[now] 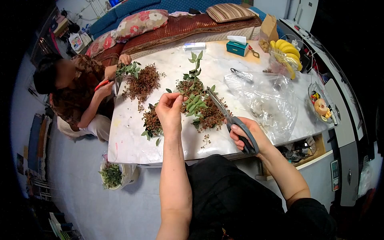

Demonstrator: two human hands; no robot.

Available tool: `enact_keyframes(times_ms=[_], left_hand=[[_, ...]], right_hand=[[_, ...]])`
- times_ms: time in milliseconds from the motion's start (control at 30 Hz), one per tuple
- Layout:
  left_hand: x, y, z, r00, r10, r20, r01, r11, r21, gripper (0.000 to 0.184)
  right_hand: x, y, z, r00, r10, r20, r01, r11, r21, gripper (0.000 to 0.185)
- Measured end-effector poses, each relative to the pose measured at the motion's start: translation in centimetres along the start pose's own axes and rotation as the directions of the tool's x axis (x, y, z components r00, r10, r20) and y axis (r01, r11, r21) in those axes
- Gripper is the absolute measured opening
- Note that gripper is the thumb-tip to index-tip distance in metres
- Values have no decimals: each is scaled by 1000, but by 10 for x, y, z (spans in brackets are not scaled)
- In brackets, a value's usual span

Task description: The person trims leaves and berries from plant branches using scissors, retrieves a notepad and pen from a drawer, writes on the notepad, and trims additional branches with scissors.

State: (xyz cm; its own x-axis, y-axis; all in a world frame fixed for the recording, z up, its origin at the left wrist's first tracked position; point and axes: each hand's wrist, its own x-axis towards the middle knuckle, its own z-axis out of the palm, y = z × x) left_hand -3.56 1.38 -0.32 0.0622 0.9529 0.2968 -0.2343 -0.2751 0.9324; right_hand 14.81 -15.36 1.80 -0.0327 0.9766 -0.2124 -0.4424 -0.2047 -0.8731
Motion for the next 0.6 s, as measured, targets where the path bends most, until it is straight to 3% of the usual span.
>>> enact_keyframes(times_ms=[300, 600], left_hand=[[-1, 0, 3, 998, 2, 61, -1, 1000, -16, 4], [-2, -1, 5, 996, 8, 87, -8, 1000, 2, 5]], right_hand=[[0, -6, 8, 993, 86, 75, -96, 986, 138, 27], [4, -2, 5, 991, 101, 90, -114, 981, 158, 32]])
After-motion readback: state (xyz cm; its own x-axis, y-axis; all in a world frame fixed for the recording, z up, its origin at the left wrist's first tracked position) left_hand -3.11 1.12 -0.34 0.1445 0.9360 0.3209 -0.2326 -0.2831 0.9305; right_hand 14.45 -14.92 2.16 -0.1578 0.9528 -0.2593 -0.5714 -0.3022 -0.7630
